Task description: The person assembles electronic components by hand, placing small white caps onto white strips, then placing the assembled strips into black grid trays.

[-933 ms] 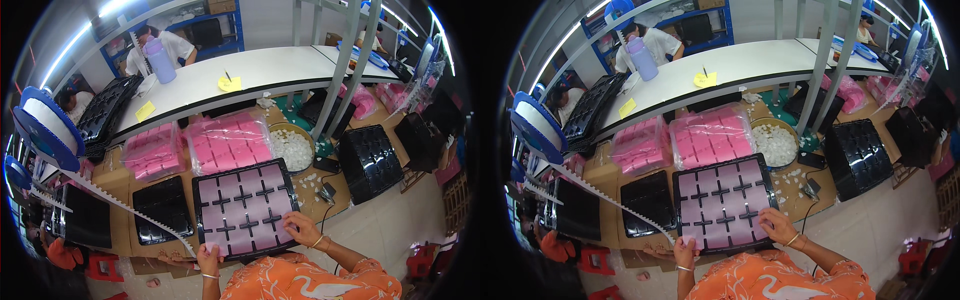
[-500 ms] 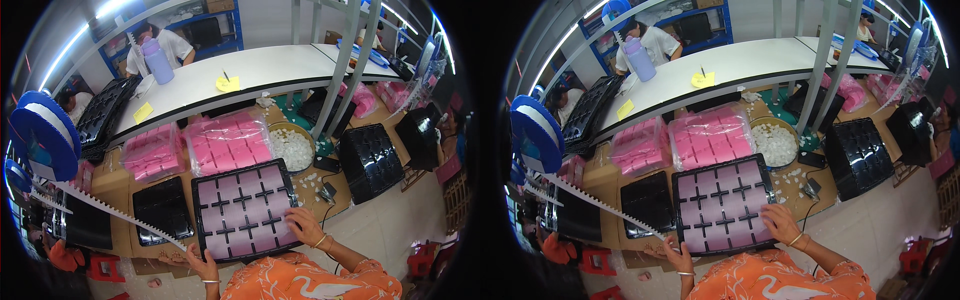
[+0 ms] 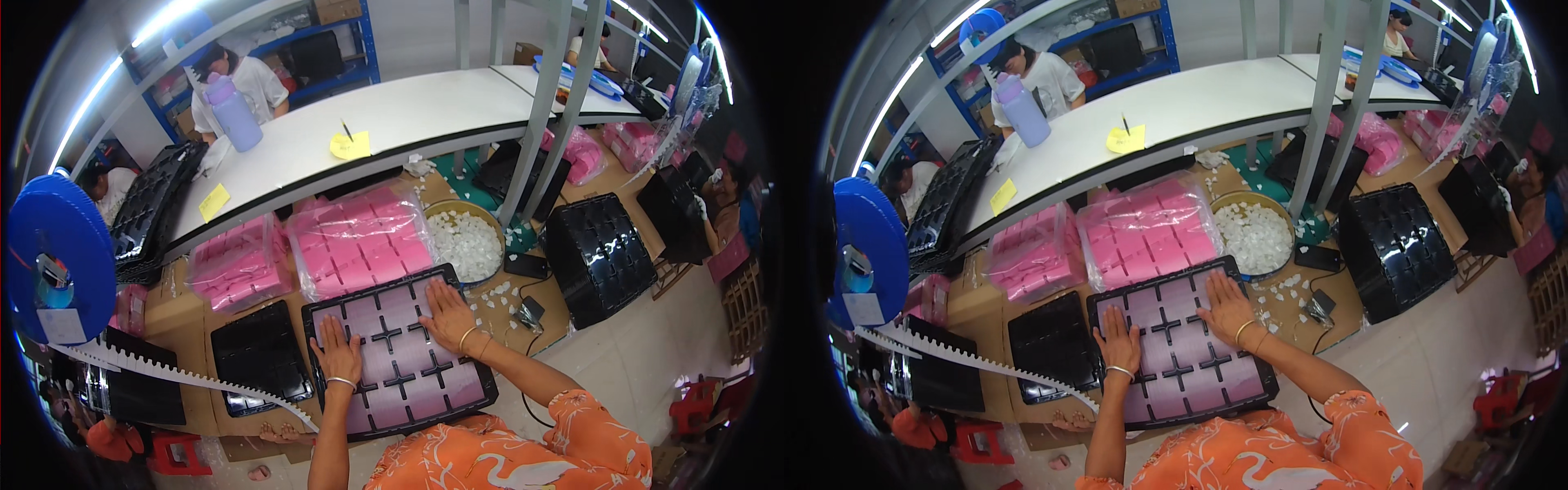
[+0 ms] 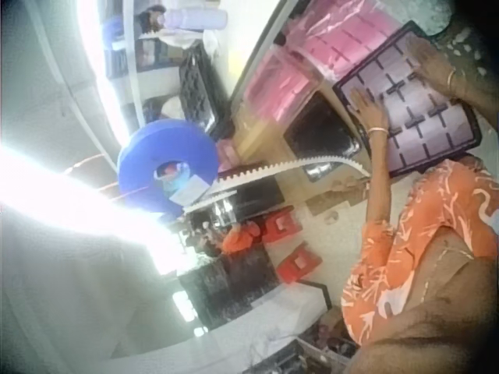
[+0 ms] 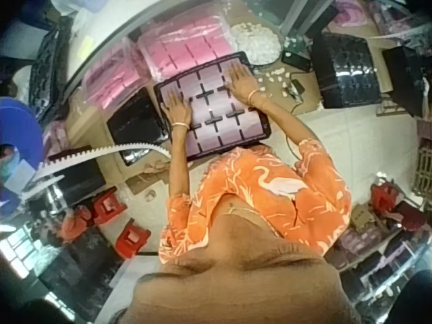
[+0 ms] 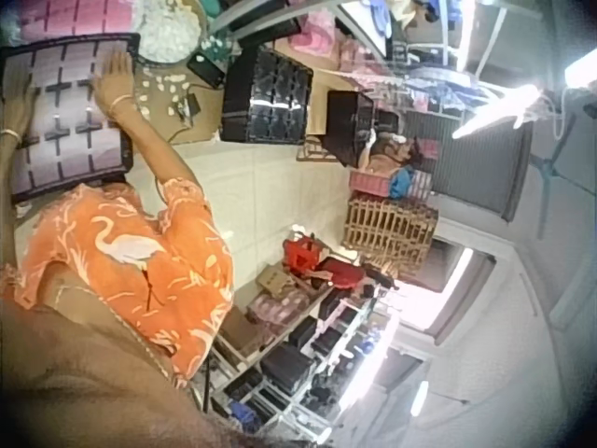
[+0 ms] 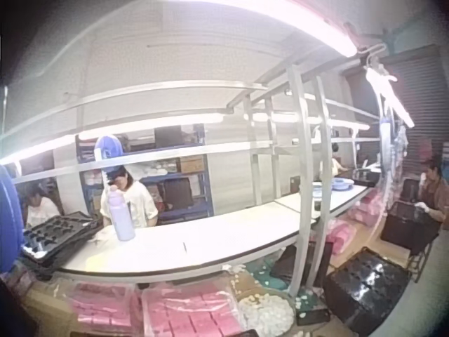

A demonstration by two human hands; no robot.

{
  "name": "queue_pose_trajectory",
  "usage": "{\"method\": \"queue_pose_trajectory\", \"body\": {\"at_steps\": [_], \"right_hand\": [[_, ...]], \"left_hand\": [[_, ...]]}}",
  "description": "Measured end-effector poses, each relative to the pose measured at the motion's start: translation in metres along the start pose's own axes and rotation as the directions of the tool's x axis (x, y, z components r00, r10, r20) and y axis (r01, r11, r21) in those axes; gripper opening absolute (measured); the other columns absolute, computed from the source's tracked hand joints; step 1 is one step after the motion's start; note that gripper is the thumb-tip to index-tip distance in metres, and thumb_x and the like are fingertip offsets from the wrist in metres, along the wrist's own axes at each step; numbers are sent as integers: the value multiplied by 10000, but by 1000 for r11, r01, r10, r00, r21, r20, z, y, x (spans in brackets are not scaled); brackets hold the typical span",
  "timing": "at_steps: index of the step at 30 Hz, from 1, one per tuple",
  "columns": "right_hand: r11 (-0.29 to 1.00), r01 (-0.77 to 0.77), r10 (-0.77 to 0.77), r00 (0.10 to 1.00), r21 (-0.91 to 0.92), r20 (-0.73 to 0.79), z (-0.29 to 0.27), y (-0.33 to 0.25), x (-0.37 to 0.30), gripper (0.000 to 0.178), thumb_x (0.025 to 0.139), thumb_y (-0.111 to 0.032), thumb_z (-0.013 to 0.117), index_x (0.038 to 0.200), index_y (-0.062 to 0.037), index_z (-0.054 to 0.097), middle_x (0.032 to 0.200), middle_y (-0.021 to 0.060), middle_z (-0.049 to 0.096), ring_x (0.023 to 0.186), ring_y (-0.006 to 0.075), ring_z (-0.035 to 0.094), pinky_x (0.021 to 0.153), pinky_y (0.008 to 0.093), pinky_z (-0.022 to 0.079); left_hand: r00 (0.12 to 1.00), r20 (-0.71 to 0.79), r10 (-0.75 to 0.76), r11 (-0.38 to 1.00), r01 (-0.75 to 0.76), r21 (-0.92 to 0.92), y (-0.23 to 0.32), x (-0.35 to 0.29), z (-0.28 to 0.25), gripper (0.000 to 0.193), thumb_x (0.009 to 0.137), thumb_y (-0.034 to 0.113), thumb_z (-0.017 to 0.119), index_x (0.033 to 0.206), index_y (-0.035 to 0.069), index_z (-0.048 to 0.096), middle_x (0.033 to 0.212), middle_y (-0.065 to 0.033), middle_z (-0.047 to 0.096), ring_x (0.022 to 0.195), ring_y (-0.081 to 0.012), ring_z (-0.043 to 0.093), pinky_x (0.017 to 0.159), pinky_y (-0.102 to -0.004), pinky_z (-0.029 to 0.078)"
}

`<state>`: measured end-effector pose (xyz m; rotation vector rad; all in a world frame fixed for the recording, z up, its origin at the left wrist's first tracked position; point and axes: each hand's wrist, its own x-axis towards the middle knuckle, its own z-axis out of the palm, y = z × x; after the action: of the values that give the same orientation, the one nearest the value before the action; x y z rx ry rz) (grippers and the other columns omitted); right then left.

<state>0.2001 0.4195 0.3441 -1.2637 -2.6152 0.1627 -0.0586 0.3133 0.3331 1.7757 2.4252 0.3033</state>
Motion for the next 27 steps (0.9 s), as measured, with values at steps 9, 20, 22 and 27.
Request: {"method": "queue_pose_trajectory", "body": {"at_steps": [9,20,22,27], "right_hand": [[996,40,-43,999,-85,-28,-4,14,8,670,999,-420,403,1421,99,356,1525,252,315,1443,348,264,1176,433,201],[887,342,-415,886,311,209,-72,-19,-96,612,1005,-320,449,1508,-24,264,1582,164,237,1468,304,225,1180,476,195],[894,369,-429,869,254,247,-65,-19,-133,603,992,-288,481,1505,-38,285,1572,127,280,1458,266,254,1176,450,220],[945,246,-304,902,214,308,-74,-33,-189,538,999,-282,481,1471,-51,368,1542,97,351,1435,234,307,1178,420,223]], "left_hand": [[996,-75,-54,992,62,110,-6,13,-9,674,1018,456,322,1526,22,232,1599,-142,223,1490,-261,169,1152,-615,71],[904,91,419,906,-409,-108,10,-112,-56,678,953,345,495,1528,71,263,1590,-127,256,1474,-318,212,1152,-592,97],[769,274,578,816,-538,-211,7,-136,-63,696,923,327,558,1522,97,290,1579,-100,289,1452,-294,272,1153,-556,159],[775,331,539,841,-471,-267,-14,-165,-78,734,869,247,655,1506,97,323,1560,-71,330,1433,-250,314,1146,-439,249]]}}
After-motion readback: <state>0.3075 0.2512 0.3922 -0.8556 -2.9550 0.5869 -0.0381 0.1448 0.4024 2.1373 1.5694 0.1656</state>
